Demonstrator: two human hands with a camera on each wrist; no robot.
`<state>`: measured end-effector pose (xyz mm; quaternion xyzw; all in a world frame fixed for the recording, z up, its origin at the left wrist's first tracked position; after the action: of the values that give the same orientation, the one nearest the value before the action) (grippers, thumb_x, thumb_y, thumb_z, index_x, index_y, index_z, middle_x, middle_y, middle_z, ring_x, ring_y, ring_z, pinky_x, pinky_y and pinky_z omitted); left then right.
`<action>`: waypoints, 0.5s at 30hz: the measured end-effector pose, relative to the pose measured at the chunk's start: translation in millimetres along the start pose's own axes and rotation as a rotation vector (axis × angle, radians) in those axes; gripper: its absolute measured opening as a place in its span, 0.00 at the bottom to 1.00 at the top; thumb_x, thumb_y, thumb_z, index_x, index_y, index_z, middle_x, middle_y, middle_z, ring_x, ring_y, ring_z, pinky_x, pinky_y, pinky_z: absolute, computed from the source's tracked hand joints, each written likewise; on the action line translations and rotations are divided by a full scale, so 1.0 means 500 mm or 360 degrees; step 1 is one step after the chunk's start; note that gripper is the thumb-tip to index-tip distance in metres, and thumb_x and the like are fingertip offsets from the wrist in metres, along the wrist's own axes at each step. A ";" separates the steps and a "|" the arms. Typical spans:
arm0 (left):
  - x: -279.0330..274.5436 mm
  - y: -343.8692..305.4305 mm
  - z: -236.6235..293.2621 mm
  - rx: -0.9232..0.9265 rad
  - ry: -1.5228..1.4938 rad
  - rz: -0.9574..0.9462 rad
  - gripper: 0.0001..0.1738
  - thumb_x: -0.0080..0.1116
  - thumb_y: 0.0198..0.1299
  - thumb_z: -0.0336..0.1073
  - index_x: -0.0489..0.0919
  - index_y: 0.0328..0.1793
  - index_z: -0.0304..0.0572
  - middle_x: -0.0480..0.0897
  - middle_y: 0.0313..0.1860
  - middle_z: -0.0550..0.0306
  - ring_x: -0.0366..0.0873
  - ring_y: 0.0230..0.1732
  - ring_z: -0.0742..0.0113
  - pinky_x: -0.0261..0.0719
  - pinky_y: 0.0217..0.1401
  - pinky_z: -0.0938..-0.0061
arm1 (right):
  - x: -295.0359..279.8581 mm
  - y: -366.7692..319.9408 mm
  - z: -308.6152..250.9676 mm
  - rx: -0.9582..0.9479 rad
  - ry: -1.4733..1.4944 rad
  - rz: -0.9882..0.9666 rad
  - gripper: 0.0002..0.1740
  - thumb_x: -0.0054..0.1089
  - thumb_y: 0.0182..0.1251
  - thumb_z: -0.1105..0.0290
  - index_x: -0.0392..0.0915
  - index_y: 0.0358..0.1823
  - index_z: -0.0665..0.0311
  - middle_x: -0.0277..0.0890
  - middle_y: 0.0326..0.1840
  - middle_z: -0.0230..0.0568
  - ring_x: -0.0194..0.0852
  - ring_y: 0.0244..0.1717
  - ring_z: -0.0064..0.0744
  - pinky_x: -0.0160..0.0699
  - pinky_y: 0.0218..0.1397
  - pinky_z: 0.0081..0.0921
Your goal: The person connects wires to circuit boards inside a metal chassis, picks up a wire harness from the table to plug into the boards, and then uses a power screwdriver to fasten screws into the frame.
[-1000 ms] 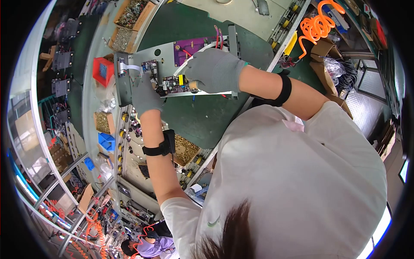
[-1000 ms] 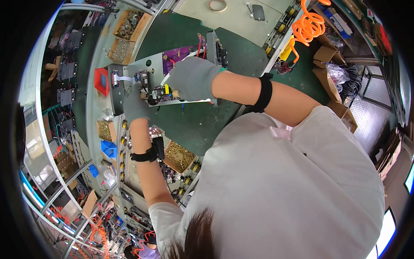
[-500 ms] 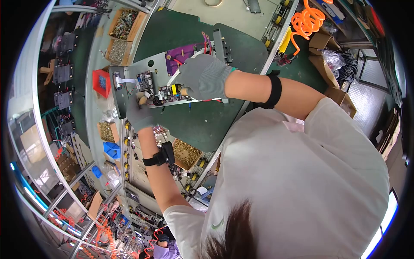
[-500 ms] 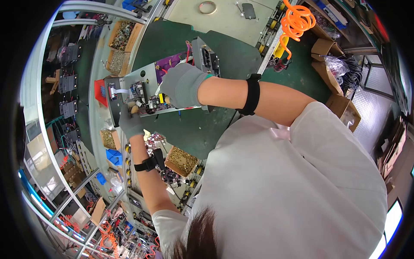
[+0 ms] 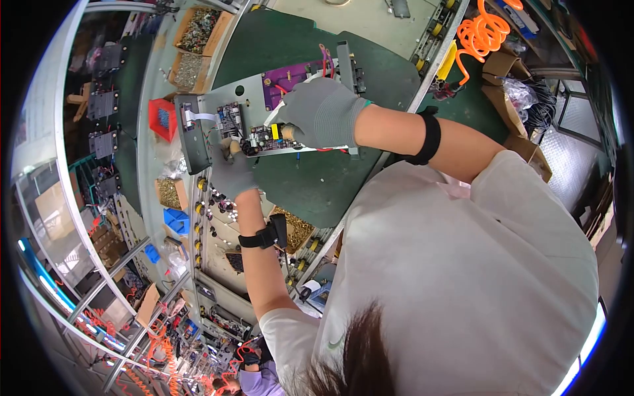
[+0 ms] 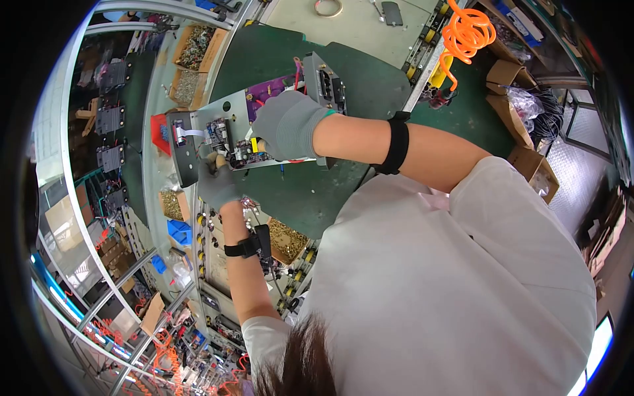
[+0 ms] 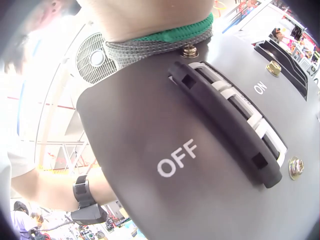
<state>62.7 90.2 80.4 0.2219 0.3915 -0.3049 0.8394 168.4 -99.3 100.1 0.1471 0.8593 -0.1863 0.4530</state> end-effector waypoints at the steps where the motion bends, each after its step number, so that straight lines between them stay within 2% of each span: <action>1: -0.005 -0.009 0.004 -0.0028 0.0048 0.0099 0.10 0.62 0.56 0.33 0.81 0.44 0.40 0.85 0.35 0.57 0.82 0.34 0.73 0.78 0.37 0.78 | 0.000 0.000 0.000 -0.0002 -0.0001 0.0002 0.20 0.48 0.65 0.54 0.81 0.49 0.55 0.78 0.38 0.42 0.77 0.44 0.40 0.76 0.47 0.38; 5: 0.001 -0.029 0.035 -0.0055 -0.0005 0.0157 0.10 0.63 0.56 0.32 0.80 0.43 0.36 0.84 0.35 0.57 0.79 0.33 0.76 0.77 0.38 0.80 | -0.003 -0.001 0.000 -0.0008 -0.0034 0.0032 0.19 0.48 0.65 0.55 0.81 0.48 0.56 0.78 0.37 0.41 0.77 0.45 0.39 0.76 0.48 0.38; 8: 0.006 -0.031 0.026 -0.0116 -0.0217 0.0197 0.09 0.63 0.55 0.30 0.80 0.41 0.34 0.83 0.35 0.56 0.79 0.34 0.74 0.77 0.38 0.80 | -0.002 0.001 0.000 -0.0007 -0.0018 0.0026 0.19 0.48 0.65 0.55 0.81 0.48 0.56 0.78 0.37 0.41 0.77 0.44 0.39 0.75 0.48 0.38; 10: 0.001 -0.026 0.008 -0.0152 -0.0170 0.0203 0.09 0.60 0.53 0.26 0.79 0.42 0.35 0.82 0.35 0.57 0.79 0.34 0.72 0.77 0.40 0.79 | 0.008 0.000 0.004 -0.0007 0.0002 0.0022 0.19 0.48 0.65 0.55 0.81 0.48 0.57 0.78 0.37 0.41 0.77 0.44 0.39 0.76 0.47 0.38; 12: -0.001 -0.008 -0.027 -0.0162 -0.0298 0.0231 0.10 0.58 0.52 0.23 0.79 0.42 0.34 0.82 0.36 0.56 0.79 0.35 0.71 0.77 0.41 0.79 | -0.021 -0.006 -0.005 -0.0137 0.0049 0.0388 0.14 0.51 0.56 0.61 0.83 0.32 0.61 0.80 0.28 0.46 0.81 0.32 0.44 0.75 0.36 0.40; 13: -0.001 -0.004 -0.042 -0.0171 -0.0428 0.0258 0.11 0.55 0.51 0.20 0.79 0.42 0.34 0.82 0.36 0.55 0.79 0.35 0.71 0.77 0.42 0.79 | -0.026 -0.006 -0.006 -0.0134 0.0054 0.0388 0.14 0.51 0.56 0.61 0.83 0.32 0.61 0.80 0.28 0.46 0.81 0.32 0.44 0.75 0.36 0.40; 15: 0.000 -0.003 -0.042 -0.0086 -0.0331 0.0257 0.12 0.52 0.51 0.18 0.78 0.42 0.33 0.82 0.36 0.54 0.79 0.35 0.70 0.77 0.42 0.78 | -0.003 -0.002 0.001 -0.0007 0.0011 0.0036 0.19 0.49 0.65 0.55 0.81 0.47 0.57 0.78 0.36 0.41 0.76 0.43 0.39 0.76 0.47 0.38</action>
<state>50.6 101.7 68.0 0.1973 0.2913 -0.2471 0.9028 169.3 -100.6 101.3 0.1565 0.8595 -0.1787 0.4525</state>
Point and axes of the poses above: each hand's wrist, its own y-axis towards the middle knuckle, its own x-axis out of the palm, z = x × y, the point moved 9 cm from there along y, towards the middle knuckle
